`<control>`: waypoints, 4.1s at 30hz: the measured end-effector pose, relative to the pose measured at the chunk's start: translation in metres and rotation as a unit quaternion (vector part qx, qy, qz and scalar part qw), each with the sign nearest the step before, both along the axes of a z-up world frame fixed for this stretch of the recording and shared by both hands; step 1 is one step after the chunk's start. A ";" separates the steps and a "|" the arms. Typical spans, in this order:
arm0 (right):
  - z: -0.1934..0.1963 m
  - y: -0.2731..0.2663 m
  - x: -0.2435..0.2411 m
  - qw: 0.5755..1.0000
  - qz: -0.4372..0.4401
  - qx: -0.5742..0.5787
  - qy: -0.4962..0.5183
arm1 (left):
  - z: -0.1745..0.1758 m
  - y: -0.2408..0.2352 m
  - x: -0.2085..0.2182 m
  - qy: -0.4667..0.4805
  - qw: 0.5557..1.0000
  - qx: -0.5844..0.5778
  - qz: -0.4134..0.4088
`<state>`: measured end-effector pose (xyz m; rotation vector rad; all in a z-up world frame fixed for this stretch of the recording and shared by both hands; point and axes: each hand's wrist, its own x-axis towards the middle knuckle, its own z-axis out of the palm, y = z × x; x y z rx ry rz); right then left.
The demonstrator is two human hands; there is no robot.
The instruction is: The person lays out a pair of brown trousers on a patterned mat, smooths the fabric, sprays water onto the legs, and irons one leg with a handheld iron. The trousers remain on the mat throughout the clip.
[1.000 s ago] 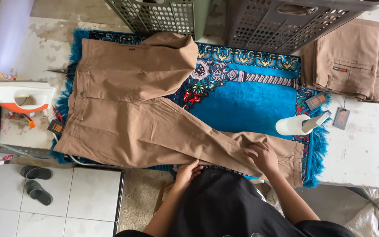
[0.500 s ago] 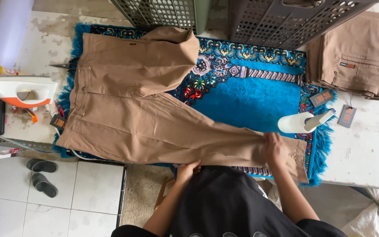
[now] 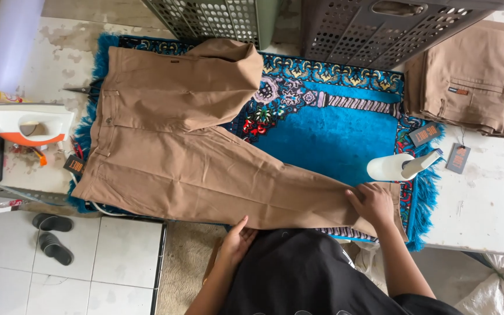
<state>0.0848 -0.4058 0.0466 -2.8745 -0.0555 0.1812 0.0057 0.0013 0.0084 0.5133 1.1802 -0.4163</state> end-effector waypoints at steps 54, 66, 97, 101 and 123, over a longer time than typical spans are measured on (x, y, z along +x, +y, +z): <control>-0.073 -0.141 -0.110 0.894 -0.428 0.096 -0.085 | -0.055 -0.103 0.226 -0.463 0.165 0.662 -0.566; -0.083 -0.111 -0.106 0.876 -0.471 -0.102 0.001 | 0.013 -0.093 0.160 -0.421 0.277 0.742 -0.442; -0.090 -0.199 -0.046 0.918 -0.334 0.190 0.097 | -0.029 -0.018 0.051 -0.349 0.245 0.715 -0.554; -0.071 -0.172 -0.044 0.924 -0.367 0.104 0.031 | -0.029 -0.017 0.050 -0.353 0.242 0.722 -0.544; -0.042 -0.111 -0.074 0.898 -0.437 0.059 -0.011 | -0.030 -0.020 0.050 -0.364 0.213 0.739 -0.525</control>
